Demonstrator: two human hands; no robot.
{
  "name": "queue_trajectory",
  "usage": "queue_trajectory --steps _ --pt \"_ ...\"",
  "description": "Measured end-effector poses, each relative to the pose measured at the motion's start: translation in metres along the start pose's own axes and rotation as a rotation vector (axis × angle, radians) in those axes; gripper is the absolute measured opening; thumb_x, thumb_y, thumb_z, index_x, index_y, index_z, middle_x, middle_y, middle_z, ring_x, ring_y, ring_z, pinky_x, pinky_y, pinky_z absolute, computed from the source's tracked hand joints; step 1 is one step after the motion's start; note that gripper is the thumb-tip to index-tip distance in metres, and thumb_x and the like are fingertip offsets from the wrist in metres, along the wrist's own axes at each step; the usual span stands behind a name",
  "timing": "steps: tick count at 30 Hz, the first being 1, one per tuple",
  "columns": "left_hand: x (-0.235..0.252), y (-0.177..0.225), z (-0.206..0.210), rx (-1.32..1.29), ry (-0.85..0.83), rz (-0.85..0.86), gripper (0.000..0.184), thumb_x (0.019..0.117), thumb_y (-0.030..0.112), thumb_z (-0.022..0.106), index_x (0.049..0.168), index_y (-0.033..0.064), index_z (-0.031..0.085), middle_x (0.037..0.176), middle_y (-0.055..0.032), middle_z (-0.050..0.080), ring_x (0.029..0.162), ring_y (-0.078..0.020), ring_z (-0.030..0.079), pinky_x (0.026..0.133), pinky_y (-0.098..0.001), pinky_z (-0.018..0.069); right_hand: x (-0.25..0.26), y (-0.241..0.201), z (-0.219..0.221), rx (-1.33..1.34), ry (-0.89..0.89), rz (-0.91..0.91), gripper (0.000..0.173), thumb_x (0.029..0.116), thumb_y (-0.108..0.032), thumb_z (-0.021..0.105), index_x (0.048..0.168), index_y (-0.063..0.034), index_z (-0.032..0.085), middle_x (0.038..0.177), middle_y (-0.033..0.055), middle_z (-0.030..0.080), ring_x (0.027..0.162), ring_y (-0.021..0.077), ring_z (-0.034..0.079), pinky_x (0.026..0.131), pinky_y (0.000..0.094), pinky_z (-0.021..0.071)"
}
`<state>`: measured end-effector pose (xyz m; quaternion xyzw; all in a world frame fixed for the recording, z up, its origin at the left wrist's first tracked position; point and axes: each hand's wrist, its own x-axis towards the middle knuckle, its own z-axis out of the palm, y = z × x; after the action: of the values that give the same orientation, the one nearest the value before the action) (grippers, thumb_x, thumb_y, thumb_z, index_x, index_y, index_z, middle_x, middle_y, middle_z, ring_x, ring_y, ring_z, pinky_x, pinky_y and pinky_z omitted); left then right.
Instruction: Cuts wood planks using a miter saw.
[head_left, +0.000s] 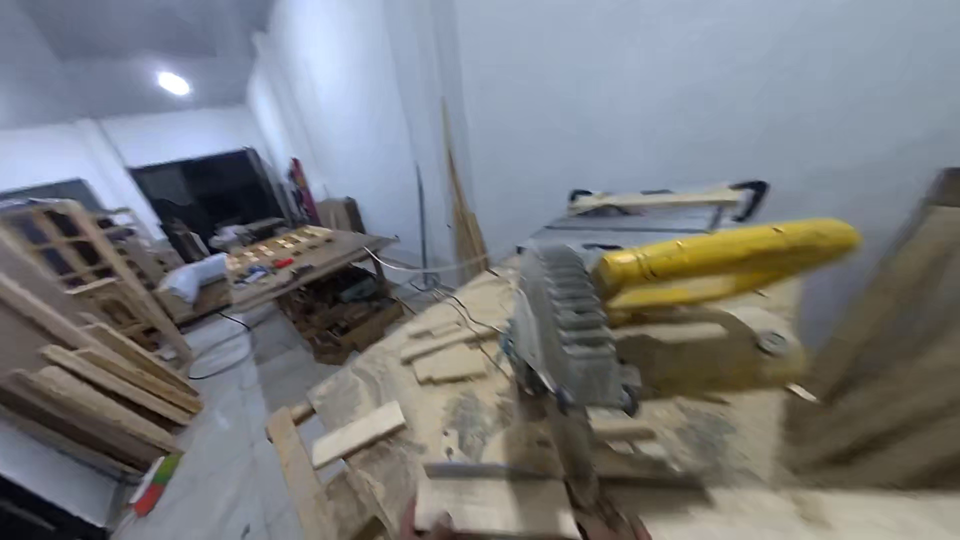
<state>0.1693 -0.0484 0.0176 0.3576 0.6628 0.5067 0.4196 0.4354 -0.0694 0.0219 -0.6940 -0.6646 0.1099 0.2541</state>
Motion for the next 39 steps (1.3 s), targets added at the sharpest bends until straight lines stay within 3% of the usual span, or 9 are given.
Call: queue_trajectory --steps 10,25,27,28,30,32,35,37,39 --pt "0.016 -0.005 -0.002 -0.044 0.019 -0.037 0.051 0.0930 0.013 0.075 0.137 -0.0006 0.054 0.115 -0.0185 0.069 0.096 -0.0255 0.071 0.084 -0.0449 0.0611 0.007 -0.005 0.012 -0.052 0.091 0.044 0.053 0.0840 -0.068 0.067 0.117 -0.0279 0.077 0.129 -0.0050 0.071 0.128 0.0221 0.061 0.123 0.0571 0.0254" --pt "0.014 0.009 0.002 -0.132 0.106 -0.138 0.048 0.0859 0.005 0.081 0.128 -0.0021 0.059 0.109 -0.0205 0.069 0.090 -0.0291 0.070 0.077 -0.0467 0.0612 0.010 -0.002 0.012 0.012 -0.048 0.084 0.063 0.0792 -0.072 0.067 0.126 -0.0306 0.072 0.145 -0.0118 0.061 0.145 0.0153 0.045 0.127 0.0544 0.0164" --pt "0.015 0.009 0.003 -0.144 0.107 -0.141 0.049 0.0851 0.005 0.082 0.128 -0.0019 0.059 0.111 -0.0202 0.069 0.092 -0.0293 0.071 0.079 -0.0472 0.0613 0.008 0.004 -0.010 0.298 -0.117 0.174 0.064 0.0828 -0.058 0.075 0.136 -0.0238 0.067 0.141 -0.0042 0.063 0.139 0.0127 0.050 0.125 0.0441 0.0274" --pt "0.016 0.008 0.002 -0.149 0.109 -0.140 0.049 0.0843 0.004 0.082 0.128 -0.0018 0.060 0.111 -0.0200 0.069 0.092 -0.0292 0.071 0.079 -0.0473 0.0615 0.007 0.008 -0.025 0.466 -0.047 0.237 0.057 0.0863 -0.046 0.077 0.135 -0.0180 0.067 0.131 0.0036 0.068 0.123 0.0159 0.063 0.111 0.0421 0.0486" --pt "0.018 0.008 0.002 -0.153 0.113 -0.141 0.047 0.0829 0.004 0.083 0.125 -0.0013 0.062 0.110 -0.0195 0.070 0.092 -0.0290 0.071 0.079 -0.0477 0.0614 0.006 0.007 -0.074 0.586 0.243 0.266 0.039 0.0938 -0.030 0.074 0.129 -0.0119 0.068 0.117 0.0078 0.073 0.100 0.0202 0.072 0.087 0.0460 0.0622" --pt "0.017 0.008 0.001 -0.149 0.117 -0.142 0.045 0.0820 0.004 0.084 0.122 -0.0009 0.064 0.108 -0.0191 0.070 0.093 -0.0292 0.071 0.081 -0.0486 0.0610 0.009 -0.021 -0.158 0.484 0.535 0.125 0.034 0.0988 -0.027 0.069 0.127 -0.0089 0.067 0.117 0.0073 0.072 0.099 0.0178 0.072 0.086 0.0446 0.0622" --pt "0.017 0.007 0.001 -0.109 0.126 -0.129 0.046 0.0807 0.006 0.086 0.121 0.0000 0.066 0.108 -0.0181 0.071 0.095 -0.0285 0.072 0.083 -0.0486 0.0609 0.035 -0.075 -0.283 0.169 0.796 -0.195 0.053 0.0961 -0.037 0.069 0.136 -0.0032 0.061 0.128 0.0160 0.066 0.112 0.0188 0.066 0.096 0.0391 0.0554" --pt "0.017 0.008 -0.001 -0.060 0.126 -0.114 0.045 0.0809 0.009 0.087 0.121 0.0014 0.068 0.108 -0.0170 0.072 0.095 -0.0280 0.072 0.084 -0.0496 0.0606 0.069 -0.107 -0.338 -0.052 0.659 -0.278 0.077 0.0911 -0.052 0.069 0.149 -0.0059 0.048 0.143 0.0186 0.056 0.129 0.0251 0.056 0.107 0.0452 0.0476" --pt "0.016 0.010 -0.003 0.006 0.119 -0.111 0.043 0.0820 0.014 0.087 0.121 0.0042 0.070 0.108 -0.0147 0.073 0.096 -0.0271 0.072 0.087 -0.0507 0.0596 0.111 -0.129 -0.357 -0.258 0.432 -0.294 0.077 0.0833 -0.060 0.074 0.142 -0.0133 0.055 0.123 0.0160 0.067 0.112 0.0317 0.066 0.092 0.0586 0.0527"
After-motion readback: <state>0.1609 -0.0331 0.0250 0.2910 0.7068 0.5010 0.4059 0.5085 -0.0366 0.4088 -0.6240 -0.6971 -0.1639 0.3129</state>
